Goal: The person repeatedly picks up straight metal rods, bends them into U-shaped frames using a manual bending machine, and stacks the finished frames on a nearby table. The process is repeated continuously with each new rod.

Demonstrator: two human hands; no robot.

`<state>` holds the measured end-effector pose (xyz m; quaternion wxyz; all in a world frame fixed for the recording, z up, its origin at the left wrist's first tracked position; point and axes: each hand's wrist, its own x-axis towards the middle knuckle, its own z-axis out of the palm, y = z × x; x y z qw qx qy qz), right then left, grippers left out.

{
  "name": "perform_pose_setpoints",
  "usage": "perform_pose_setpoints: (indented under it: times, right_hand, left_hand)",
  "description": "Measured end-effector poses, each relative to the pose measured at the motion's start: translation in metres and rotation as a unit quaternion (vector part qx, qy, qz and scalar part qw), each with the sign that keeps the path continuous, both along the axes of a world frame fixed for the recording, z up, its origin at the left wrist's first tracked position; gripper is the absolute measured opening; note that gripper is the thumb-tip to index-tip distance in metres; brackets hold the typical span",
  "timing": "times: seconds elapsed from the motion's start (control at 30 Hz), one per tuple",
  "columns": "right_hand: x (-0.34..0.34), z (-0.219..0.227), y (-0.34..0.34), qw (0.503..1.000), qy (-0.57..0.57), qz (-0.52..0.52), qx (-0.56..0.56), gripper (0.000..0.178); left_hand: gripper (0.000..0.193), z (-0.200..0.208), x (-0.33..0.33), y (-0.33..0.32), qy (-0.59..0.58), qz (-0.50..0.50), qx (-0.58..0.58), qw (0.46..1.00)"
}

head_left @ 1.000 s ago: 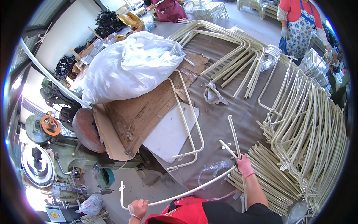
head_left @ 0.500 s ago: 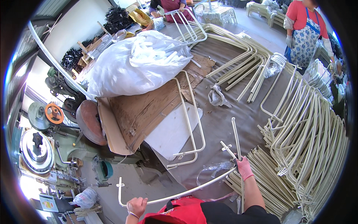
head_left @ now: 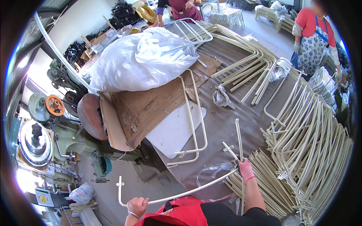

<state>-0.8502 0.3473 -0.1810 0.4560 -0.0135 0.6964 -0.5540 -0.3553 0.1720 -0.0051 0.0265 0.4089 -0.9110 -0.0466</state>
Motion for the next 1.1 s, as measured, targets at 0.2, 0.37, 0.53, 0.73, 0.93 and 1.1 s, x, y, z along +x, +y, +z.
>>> perform_pose_setpoints:
  times: [0.2,0.37,0.53,0.73,0.93,1.1]
  right_hand:
    - [-0.002,-0.034,0.005,0.997,-0.036,-0.041,-0.054,0.032]
    - [-0.006,-0.047,0.007,0.996,-0.053,-0.043,-0.059,0.033]
    - [-0.003,-0.040,0.006,1.000,0.027,0.006,-0.005,0.034]
    - [-0.008,-0.070,0.012,0.999,0.021,-0.004,-0.027,0.033]
    - [-0.013,-0.082,0.018,0.996,0.083,0.021,0.034,0.031]
    - [-0.010,-0.060,0.012,0.999,0.030,0.000,-0.019,0.031]
  left_hand:
    - [0.032,0.009,-0.001,0.001,0.008,0.027,-0.040,0.999]
    - [0.028,0.025,0.001,0.000,-0.003,0.168,-0.257,0.952]
    - [0.060,-0.003,0.056,-0.014,0.363,0.509,0.221,0.748]
    - [0.044,-0.008,0.080,-0.025,0.316,0.483,0.216,0.788]
    - [0.034,0.004,0.080,-0.031,0.312,0.464,0.236,0.795]
    - [0.033,-0.006,0.094,-0.030,0.309,0.472,0.232,0.792]
